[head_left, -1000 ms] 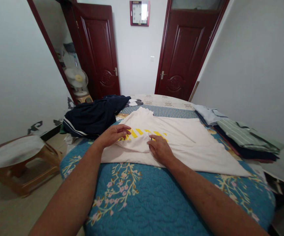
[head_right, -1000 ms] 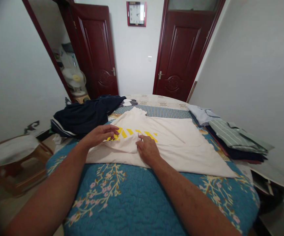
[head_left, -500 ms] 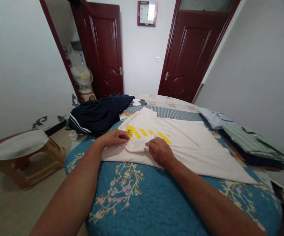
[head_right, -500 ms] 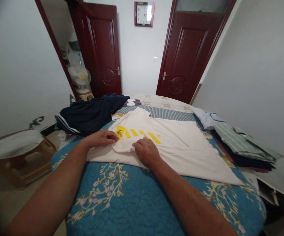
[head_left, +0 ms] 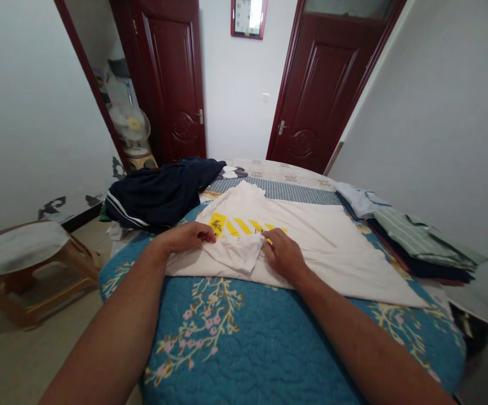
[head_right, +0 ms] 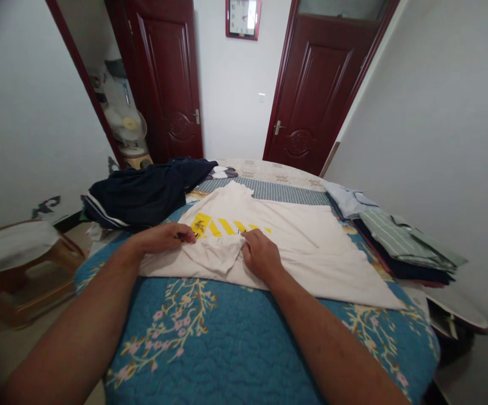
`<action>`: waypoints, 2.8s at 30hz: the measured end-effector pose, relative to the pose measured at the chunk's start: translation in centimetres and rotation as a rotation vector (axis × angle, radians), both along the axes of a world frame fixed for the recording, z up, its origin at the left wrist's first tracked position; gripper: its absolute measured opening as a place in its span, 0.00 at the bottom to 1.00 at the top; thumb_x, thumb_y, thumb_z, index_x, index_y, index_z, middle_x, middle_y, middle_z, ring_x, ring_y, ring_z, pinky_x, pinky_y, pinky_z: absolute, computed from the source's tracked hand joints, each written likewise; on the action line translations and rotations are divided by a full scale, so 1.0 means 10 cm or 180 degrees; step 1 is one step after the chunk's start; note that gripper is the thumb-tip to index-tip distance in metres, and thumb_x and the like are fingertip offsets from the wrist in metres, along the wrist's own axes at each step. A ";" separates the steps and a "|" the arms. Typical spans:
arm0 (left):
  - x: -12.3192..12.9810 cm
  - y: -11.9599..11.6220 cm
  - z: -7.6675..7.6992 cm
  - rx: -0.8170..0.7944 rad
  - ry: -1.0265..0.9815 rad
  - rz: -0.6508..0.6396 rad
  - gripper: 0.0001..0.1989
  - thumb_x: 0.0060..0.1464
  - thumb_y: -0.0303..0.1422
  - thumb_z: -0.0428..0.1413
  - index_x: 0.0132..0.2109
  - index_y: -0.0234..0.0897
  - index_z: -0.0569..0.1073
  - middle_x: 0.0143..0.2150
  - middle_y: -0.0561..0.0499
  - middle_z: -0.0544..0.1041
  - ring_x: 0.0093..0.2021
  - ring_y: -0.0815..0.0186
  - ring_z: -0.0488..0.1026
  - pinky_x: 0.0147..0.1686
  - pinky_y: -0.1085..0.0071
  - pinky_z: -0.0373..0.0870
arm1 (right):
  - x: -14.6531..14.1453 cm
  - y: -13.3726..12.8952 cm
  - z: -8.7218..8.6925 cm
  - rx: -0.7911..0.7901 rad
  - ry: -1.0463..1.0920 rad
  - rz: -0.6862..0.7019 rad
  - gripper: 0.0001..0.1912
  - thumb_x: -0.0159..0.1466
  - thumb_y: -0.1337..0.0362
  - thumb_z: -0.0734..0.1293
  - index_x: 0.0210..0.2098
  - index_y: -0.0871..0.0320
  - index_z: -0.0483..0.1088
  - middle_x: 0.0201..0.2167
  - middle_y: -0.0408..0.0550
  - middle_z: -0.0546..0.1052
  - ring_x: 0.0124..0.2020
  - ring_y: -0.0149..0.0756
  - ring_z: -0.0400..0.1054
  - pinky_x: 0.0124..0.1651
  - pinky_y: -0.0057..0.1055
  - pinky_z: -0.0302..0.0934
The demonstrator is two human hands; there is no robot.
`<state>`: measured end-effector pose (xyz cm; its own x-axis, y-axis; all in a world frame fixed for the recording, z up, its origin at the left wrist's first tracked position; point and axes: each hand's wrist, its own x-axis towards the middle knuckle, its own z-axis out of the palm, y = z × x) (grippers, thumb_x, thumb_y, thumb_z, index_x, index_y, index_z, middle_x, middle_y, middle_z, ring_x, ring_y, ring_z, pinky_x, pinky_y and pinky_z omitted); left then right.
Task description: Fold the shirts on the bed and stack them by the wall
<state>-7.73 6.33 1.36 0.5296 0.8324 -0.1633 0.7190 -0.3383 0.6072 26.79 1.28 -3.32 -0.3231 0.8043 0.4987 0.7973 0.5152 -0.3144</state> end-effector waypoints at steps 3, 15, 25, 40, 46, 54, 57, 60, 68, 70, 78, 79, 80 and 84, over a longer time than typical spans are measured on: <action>0.02 -0.06 0.05 0.0040 0.0122 -0.0031 0.24 0.45 0.30 0.55 0.51 0.40 0.82 0.49 0.48 0.83 0.49 0.57 0.78 0.52 0.66 0.72 | 0.05 0.07 -0.01 -0.0218 -0.0154 -0.0211 0.22 0.69 0.70 0.64 0.61 0.55 0.73 0.60 0.55 0.75 0.56 0.41 0.73 0.55 0.34 0.70; 0.03 -0.28 -0.04 0.0713 0.0175 0.0041 0.11 0.56 0.37 0.58 0.42 0.41 0.81 0.47 0.45 0.81 0.49 0.55 0.76 0.54 0.62 0.71 | -0.05 0.22 -0.05 -0.0578 -0.0488 -0.0490 0.15 0.76 0.63 0.61 0.55 0.53 0.78 0.54 0.52 0.79 0.53 0.40 0.75 0.54 0.32 0.67; -0.28 -0.40 -0.08 0.0826 -0.0103 0.0153 0.15 0.62 0.43 0.54 0.44 0.39 0.78 0.47 0.45 0.81 0.48 0.57 0.75 0.53 0.64 0.71 | -0.06 0.16 0.03 -0.0486 -0.0783 -0.0534 0.14 0.77 0.62 0.60 0.51 0.53 0.77 0.53 0.53 0.78 0.49 0.40 0.75 0.47 0.33 0.67; 0.79 -0.27 -0.11 0.1364 -0.0036 -0.0091 0.27 0.68 0.47 0.48 0.65 0.39 0.74 0.66 0.40 0.77 0.65 0.52 0.73 0.67 0.56 0.66 | -0.08 0.08 0.06 -0.0054 -0.0728 0.0220 0.18 0.73 0.60 0.64 0.59 0.55 0.76 0.61 0.56 0.76 0.61 0.47 0.66 0.65 0.46 0.61; 1.14 -0.26 -0.69 0.2053 0.0625 -0.0242 0.34 0.67 0.48 0.48 0.72 0.33 0.67 0.72 0.34 0.68 0.73 0.43 0.63 0.71 0.47 0.59 | -0.06 0.12 0.00 -0.0103 -0.0938 0.0100 0.18 0.75 0.56 0.62 0.58 0.55 0.75 0.56 0.50 0.79 0.58 0.42 0.69 0.63 0.39 0.60; 1.10 -0.29 -0.65 0.2188 0.1077 -0.0367 0.34 0.68 0.54 0.46 0.76 0.49 0.64 0.76 0.39 0.64 0.75 0.42 0.59 0.70 0.44 0.58 | 0.12 0.11 0.06 -0.0136 -0.0928 -0.0091 0.19 0.76 0.56 0.62 0.63 0.54 0.71 0.60 0.47 0.78 0.60 0.39 0.70 0.62 0.35 0.61; 1.11 -0.29 -0.63 0.2119 0.1159 -0.0407 0.34 0.69 0.54 0.45 0.76 0.52 0.63 0.77 0.40 0.62 0.76 0.42 0.58 0.70 0.43 0.57 | 0.37 0.11 0.09 -0.0259 -0.0883 -0.0474 0.25 0.76 0.53 0.61 0.68 0.56 0.66 0.64 0.52 0.75 0.64 0.42 0.68 0.65 0.39 0.61; 1.11 -0.29 -0.62 0.2057 0.1241 -0.0404 0.34 0.68 0.54 0.45 0.76 0.52 0.62 0.77 0.39 0.61 0.76 0.41 0.57 0.69 0.43 0.57 | 0.73 0.07 0.08 -0.0406 -0.0870 -0.0884 0.29 0.77 0.52 0.60 0.71 0.60 0.62 0.68 0.60 0.71 0.68 0.48 0.64 0.68 0.45 0.59; 1.10 -0.26 -0.68 0.2083 0.1238 -0.0392 0.34 0.68 0.54 0.46 0.77 0.53 0.60 0.78 0.40 0.60 0.77 0.42 0.55 0.70 0.42 0.55 | 1.92 -0.30 -0.07 -0.1236 -0.0767 -0.2228 0.35 0.77 0.45 0.55 0.74 0.61 0.58 0.76 0.64 0.57 0.77 0.56 0.47 0.74 0.63 0.43; 1.11 -0.28 -0.66 0.2018 0.1249 -0.0367 0.35 0.68 0.54 0.46 0.77 0.52 0.60 0.78 0.38 0.60 0.77 0.40 0.55 0.70 0.41 0.55 | 2.20 -0.38 -0.08 -0.1275 -0.0764 -0.2598 0.36 0.77 0.46 0.53 0.74 0.63 0.58 0.76 0.65 0.57 0.77 0.56 0.48 0.75 0.61 0.42; 1.17 -0.47 -0.49 0.1912 0.1215 -0.0358 0.32 0.70 0.54 0.45 0.77 0.60 0.58 0.81 0.50 0.54 0.79 0.41 0.51 0.72 0.38 0.49 | 2.64 -0.41 -0.22 -0.1278 -0.0944 -0.3144 0.36 0.77 0.47 0.51 0.74 0.64 0.58 0.75 0.65 0.59 0.75 0.57 0.53 0.72 0.57 0.51; 1.18 -0.49 -0.48 0.1957 0.1185 -0.0383 0.30 0.71 0.54 0.45 0.76 0.62 0.59 0.81 0.52 0.53 0.79 0.41 0.49 0.73 0.37 0.47 | 2.64 -0.41 -0.24 -0.1241 -0.0950 -0.3155 0.36 0.77 0.46 0.51 0.74 0.63 0.58 0.75 0.65 0.59 0.74 0.57 0.54 0.71 0.58 0.51; 1.18 -0.50 -0.48 0.2009 0.1153 -0.0434 0.29 0.71 0.53 0.45 0.76 0.63 0.60 0.81 0.54 0.53 0.80 0.42 0.48 0.73 0.36 0.45 | 2.64 -0.40 -0.25 -0.1209 -0.0956 -0.3163 0.36 0.77 0.46 0.51 0.73 0.63 0.59 0.74 0.65 0.60 0.74 0.58 0.54 0.70 0.58 0.52; 1.20 -0.54 -0.47 0.2090 0.1001 -0.0706 0.27 0.74 0.48 0.43 0.75 0.57 0.63 0.80 0.53 0.57 0.80 0.47 0.49 0.75 0.39 0.43 | 2.64 -0.43 -0.26 -0.1141 -0.0992 -0.3123 0.34 0.76 0.47 0.52 0.70 0.63 0.63 0.71 0.66 0.66 0.70 0.59 0.60 0.67 0.57 0.56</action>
<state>4.29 0.90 -3.33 0.7063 0.6901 0.1580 0.6978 -0.7162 0.0090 53.16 -3.04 -5.90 0.4671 0.8632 0.1913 0.8820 -0.4701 -0.0322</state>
